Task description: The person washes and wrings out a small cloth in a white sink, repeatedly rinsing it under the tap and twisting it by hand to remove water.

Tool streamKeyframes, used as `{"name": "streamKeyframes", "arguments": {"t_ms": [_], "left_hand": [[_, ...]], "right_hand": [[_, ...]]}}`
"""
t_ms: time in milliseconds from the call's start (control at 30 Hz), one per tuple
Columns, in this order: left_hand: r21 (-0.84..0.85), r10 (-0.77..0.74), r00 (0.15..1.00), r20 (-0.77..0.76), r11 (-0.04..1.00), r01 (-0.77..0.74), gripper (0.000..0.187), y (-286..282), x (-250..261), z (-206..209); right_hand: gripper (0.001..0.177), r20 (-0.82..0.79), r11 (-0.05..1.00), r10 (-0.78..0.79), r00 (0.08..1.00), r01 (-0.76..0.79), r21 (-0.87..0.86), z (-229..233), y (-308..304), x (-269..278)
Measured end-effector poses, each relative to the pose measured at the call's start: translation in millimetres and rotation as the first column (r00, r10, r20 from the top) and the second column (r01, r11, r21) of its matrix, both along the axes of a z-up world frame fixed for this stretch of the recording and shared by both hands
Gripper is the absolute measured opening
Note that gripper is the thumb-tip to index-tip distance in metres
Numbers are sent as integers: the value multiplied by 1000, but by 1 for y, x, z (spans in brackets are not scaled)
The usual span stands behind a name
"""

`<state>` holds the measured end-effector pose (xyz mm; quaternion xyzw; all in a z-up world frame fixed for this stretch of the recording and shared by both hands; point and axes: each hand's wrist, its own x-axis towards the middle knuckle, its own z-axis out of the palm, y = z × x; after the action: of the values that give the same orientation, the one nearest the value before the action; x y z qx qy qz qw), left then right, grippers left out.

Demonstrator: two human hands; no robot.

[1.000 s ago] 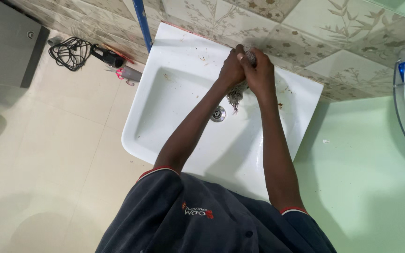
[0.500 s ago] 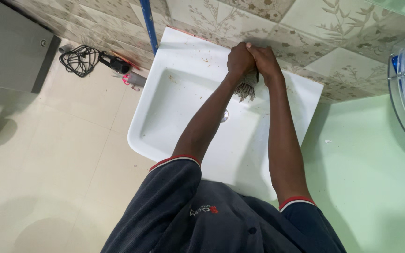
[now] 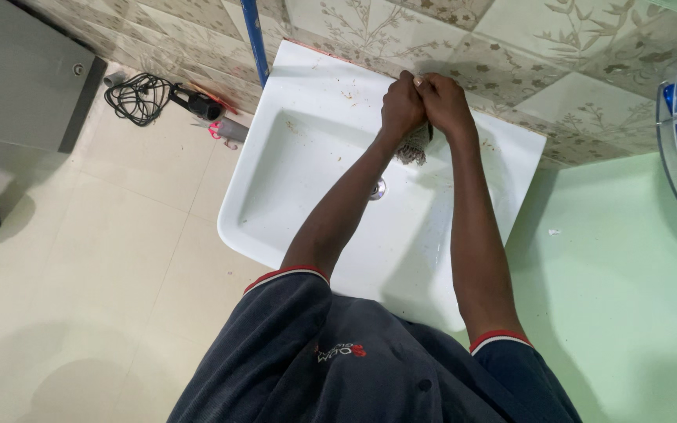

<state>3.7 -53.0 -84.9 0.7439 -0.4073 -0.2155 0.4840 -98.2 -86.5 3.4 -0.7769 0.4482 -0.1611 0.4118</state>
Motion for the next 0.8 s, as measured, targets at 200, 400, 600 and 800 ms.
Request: {"name": "streamKeyframes", "arguments": {"t_ms": [200,400,600,800], "left_hand": [[126,-220,974,48,969,212,49,-16,24,2],[273,-130,989,-75,951,146,50,-3,9,36],[29,149,975,164,987,-156,58,19,-13,50],[7,25,940,340,1000,-29,46,13,-7,39]], "right_hand": [[75,-187,999,24,982,-15,51,-11,-25,11],[63,-101,978,2,995,19,209,-17,-30,12],[53,20,918,-46,999,35,395,-9,-23,11],[49,-81,927,-48,996,74,368,-28,-38,9]]}}
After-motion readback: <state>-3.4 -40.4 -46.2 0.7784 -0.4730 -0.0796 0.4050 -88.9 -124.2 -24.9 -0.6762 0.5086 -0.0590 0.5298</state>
